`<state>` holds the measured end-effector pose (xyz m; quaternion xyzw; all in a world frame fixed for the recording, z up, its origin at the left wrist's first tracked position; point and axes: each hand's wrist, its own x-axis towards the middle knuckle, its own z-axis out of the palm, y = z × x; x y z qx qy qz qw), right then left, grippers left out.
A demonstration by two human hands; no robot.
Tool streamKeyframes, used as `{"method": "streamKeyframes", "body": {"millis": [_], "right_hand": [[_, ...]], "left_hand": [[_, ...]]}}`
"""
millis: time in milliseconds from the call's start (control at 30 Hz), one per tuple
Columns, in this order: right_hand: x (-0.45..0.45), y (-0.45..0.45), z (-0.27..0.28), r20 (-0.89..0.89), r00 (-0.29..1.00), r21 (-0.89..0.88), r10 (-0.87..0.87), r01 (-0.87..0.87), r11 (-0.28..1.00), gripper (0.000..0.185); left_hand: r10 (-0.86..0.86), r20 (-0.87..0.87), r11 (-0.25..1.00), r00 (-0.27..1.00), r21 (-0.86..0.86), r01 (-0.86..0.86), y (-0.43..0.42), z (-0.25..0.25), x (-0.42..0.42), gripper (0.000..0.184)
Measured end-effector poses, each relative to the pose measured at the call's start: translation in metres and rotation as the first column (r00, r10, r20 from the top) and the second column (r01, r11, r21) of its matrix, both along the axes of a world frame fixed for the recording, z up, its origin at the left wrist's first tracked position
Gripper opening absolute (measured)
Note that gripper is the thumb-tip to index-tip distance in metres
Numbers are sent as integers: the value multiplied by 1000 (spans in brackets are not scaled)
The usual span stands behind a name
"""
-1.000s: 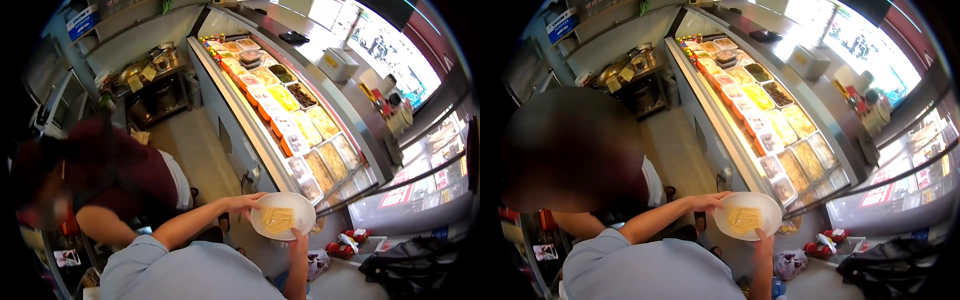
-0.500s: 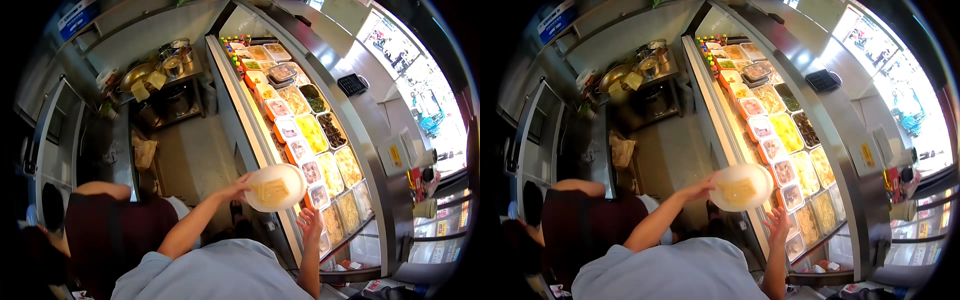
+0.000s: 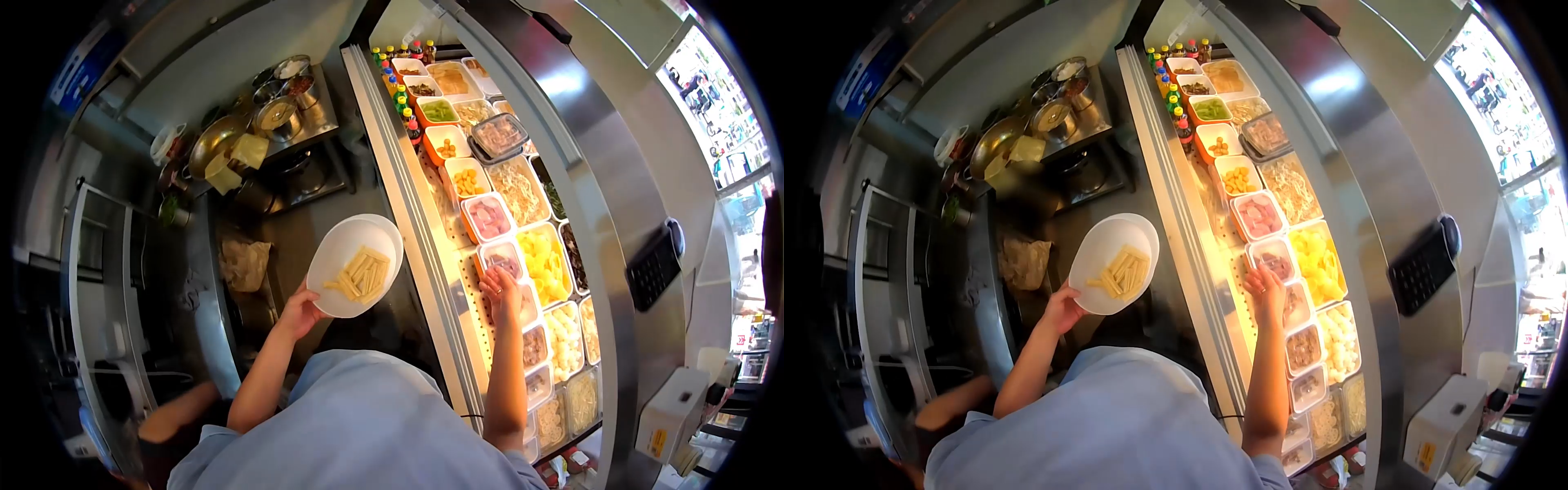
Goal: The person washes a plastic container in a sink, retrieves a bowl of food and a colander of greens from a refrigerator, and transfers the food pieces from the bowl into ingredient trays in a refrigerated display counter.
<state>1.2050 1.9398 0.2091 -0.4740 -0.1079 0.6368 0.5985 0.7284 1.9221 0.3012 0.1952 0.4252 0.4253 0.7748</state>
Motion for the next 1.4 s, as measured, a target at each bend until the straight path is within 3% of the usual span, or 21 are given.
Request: {"method": "streamKeyframes", "body": {"millis": [33,67,133,267,367,600,767,833,1000,1067,1133,1267,1333,1400], "right_hand": [[-5,29,-7,-32,999,17,2,-2,1000,26],[-14,59,0,97,988,-113,-116,127,985,27],[-17,123,-14,39,980,-65,-198,200,978,31],[-7,256,-38,99,950,-118,-297,307,944,35],[8,338,-78,78,858,-119,-507,513,850,33],[27,434,-109,26,739,-211,-674,663,719,16],[39,441,-128,-76,735,-199,-674,651,733,6],[49,443,-132,-208,716,-30,-667,677,736,5],[48,439,-91,-124,771,19,-625,632,775,4],[43,417,-87,-107,770,61,-629,636,769,5],[20,390,-70,-144,764,-10,-628,634,773,6],[-50,378,-25,-54,749,-91,-661,655,750,7],[-71,380,-22,-96,777,-93,-622,615,783,8],[-81,375,-54,-295,759,5,-580,609,793,8]], "left_hand": [[-16,-6,1000,1000,-9,16,27,-3,-5,76],[-6,2,1000,1000,-14,6,53,-5,-9,76],[-32,9,999,999,-28,32,118,-17,-17,76],[-101,29,994,994,-45,102,264,-51,-41,77],[-187,38,977,982,-94,190,372,-58,-56,78],[-272,0,951,962,-155,269,488,-55,-98,83],[-296,-27,940,955,-189,285,523,-54,-92,79],[-309,-26,933,951,-202,298,530,-51,-87,79],[-336,-6,923,942,-201,328,533,-50,-82,85],[-293,-35,939,955,-197,281,525,-47,-84,84],[-224,-25,956,974,-198,215,512,-46,-94,84],[-46,-13,975,999,-217,42,487,-38,-113,81],[5,-39,981,999,-193,-12,475,-35,-118,79],[30,-78,980,997,-193,-44,458,-31,-129,78]]}}
